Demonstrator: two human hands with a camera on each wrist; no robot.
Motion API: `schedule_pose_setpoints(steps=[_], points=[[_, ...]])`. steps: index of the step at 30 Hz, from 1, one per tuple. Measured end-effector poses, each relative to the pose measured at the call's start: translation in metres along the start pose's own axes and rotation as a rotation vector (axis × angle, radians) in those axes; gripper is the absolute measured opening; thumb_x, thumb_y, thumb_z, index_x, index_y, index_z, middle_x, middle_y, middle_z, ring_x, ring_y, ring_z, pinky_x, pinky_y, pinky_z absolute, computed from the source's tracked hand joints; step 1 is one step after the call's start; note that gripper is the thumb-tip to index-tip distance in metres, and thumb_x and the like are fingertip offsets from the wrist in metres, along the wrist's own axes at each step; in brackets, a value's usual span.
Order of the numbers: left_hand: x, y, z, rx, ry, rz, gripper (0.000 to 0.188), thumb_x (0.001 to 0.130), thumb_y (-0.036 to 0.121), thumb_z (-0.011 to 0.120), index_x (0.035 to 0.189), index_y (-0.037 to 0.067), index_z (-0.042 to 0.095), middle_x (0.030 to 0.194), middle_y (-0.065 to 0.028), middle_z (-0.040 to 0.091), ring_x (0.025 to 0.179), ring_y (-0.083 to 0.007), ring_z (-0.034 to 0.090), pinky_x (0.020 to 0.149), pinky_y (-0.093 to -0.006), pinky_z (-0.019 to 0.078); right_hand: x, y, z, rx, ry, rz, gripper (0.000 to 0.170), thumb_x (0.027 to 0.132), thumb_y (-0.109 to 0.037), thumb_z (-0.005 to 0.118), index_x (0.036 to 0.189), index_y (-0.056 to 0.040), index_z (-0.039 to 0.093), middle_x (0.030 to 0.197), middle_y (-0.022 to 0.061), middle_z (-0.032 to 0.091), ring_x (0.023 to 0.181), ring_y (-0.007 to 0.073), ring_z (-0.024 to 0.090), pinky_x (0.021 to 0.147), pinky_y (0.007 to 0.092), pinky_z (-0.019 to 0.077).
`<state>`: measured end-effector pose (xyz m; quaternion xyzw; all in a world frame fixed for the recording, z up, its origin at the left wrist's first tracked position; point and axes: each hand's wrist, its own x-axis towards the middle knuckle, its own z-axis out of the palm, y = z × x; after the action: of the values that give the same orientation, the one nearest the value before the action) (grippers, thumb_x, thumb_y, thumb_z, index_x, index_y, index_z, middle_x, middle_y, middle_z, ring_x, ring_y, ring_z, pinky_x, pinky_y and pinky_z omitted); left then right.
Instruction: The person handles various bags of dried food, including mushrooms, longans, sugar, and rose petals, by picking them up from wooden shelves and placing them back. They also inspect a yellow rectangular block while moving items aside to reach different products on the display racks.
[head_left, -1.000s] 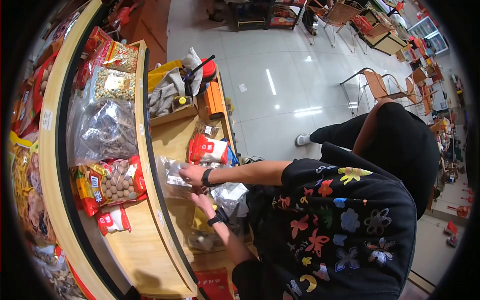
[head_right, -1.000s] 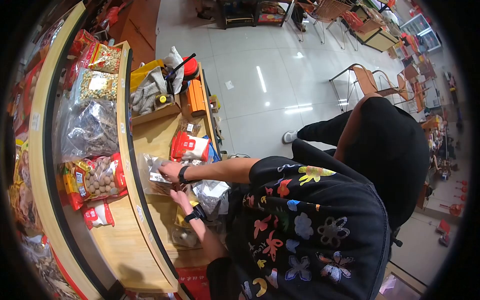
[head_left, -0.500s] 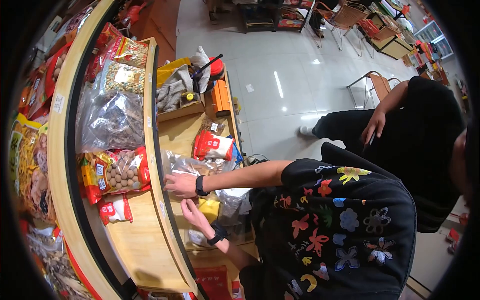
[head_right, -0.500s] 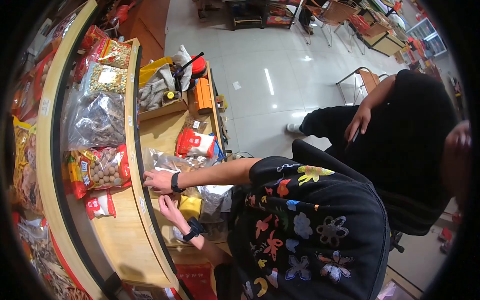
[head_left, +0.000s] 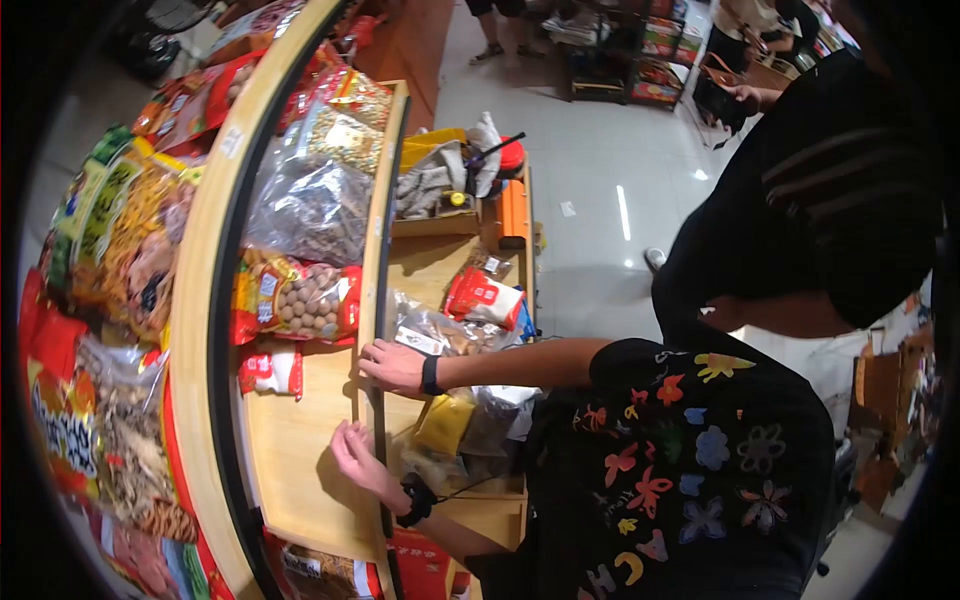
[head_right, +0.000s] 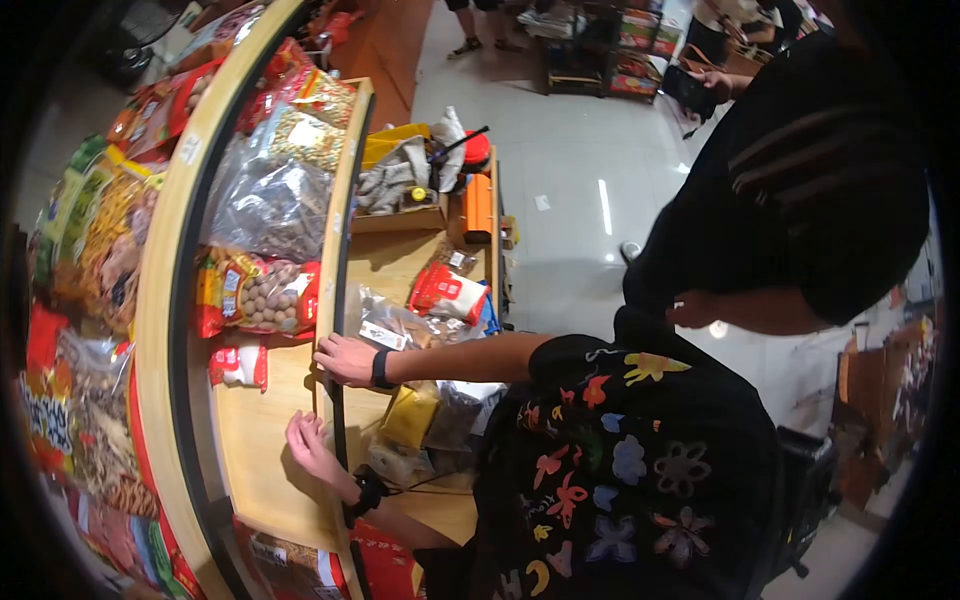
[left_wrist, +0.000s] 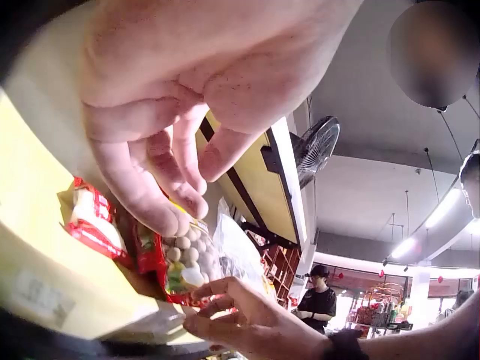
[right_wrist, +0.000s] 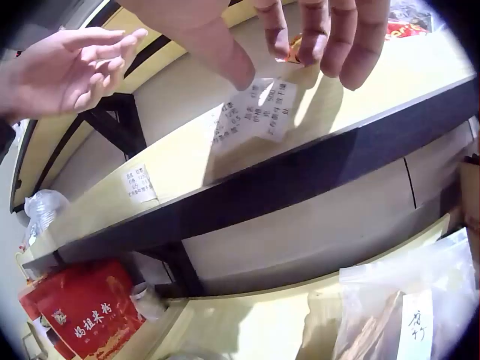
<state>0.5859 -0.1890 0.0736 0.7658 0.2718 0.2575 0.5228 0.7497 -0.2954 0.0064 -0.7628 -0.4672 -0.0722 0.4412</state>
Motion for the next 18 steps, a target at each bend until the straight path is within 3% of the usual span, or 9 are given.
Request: schedule_pose_setpoints(steps=[4, 5, 7, 10, 14, 18], points=[[0.023, 0.013, -0.039, 0.119, 0.116, 0.013, 0.035, 0.096, 0.022, 0.051, 0.122, 0.000, 0.048, 0.118, -0.0129, 0.056, 0.106, -0.0203, 0.054, 0.086, -0.0348, 0.0454, 0.004, -0.001, 0.025, -0.102, 0.009, -0.075, 0.032, 0.072, -0.023, 0.063, 0.099, -0.0084, 0.056, 0.103, 0.0143, 0.051, 0.092, 0.0321, 0.052, 0.076, 0.0397, 0.0460], [0.028, 0.019, -0.042, 0.112, 0.145, 0.050, 0.036, 0.095, 0.022, 0.053, 0.123, 0.000, 0.047, 0.117, -0.0115, 0.055, 0.102, -0.0207, 0.053, 0.085, -0.0344, 0.0446, 0.006, -0.003, 0.020, -0.125, -0.022, -0.096, 0.030, 0.072, -0.024, 0.063, 0.097, -0.0084, 0.057, 0.104, 0.0142, 0.051, 0.092, 0.0327, 0.052, 0.077, 0.0404, 0.0459], [0.042, 0.017, -0.057, 0.033, 0.105, -0.043, 0.048, 0.092, 0.024, 0.058, 0.130, 0.001, 0.040, 0.134, -0.0155, 0.040, 0.115, -0.0233, 0.046, 0.095, -0.0361, 0.0408, 0.010, -0.005, 0.026, -0.164, -0.040, -0.063, 0.025, 0.073, -0.022, 0.062, 0.093, -0.0076, 0.058, 0.104, 0.0147, 0.051, 0.094, 0.0338, 0.051, 0.078, 0.0431, 0.0461], [0.083, -0.017, -0.075, 0.032, 0.167, -0.044, 0.055, 0.090, 0.024, 0.062, 0.133, 0.001, 0.038, 0.133, -0.0172, 0.039, 0.119, -0.0259, 0.042, 0.097, -0.0379, 0.0388, 0.017, -0.015, 0.014, -0.088, -0.061, 0.021, 0.022, 0.075, -0.017, 0.059, 0.095, -0.0075, 0.060, 0.101, 0.0156, 0.050, 0.094, 0.0339, 0.051, 0.079, 0.0436, 0.0469], [0.125, -0.031, -0.068, -0.028, 0.138, -0.202, 0.070, 0.083, 0.030, 0.069, 0.136, 0.004, 0.031, 0.133, -0.0189, 0.040, 0.123, -0.0260, 0.041, 0.099, -0.0416, 0.0389, 0.024, -0.010, 0.018, -0.137, -0.162, 0.070, 0.033, 0.073, -0.031, 0.068, 0.100, -0.0114, 0.064, 0.101, 0.0126, 0.051, 0.094, 0.0314, 0.052, 0.077, 0.0432, 0.0480], [0.161, -0.048, -0.043, -0.054, 0.092, -0.260, 0.088, 0.076, 0.038, 0.072, 0.139, 0.001, 0.024, 0.132, -0.0179, 0.042, 0.123, -0.0269, 0.040, 0.100, -0.0459, 0.0336, 0.025, -0.013, 0.009, -0.120, -0.181, 0.075, 0.034, 0.074, -0.030, 0.068, 0.102, -0.0113, 0.063, 0.101, 0.0120, 0.051, 0.097, 0.0299, 0.052, 0.079, 0.0415, 0.0474]])
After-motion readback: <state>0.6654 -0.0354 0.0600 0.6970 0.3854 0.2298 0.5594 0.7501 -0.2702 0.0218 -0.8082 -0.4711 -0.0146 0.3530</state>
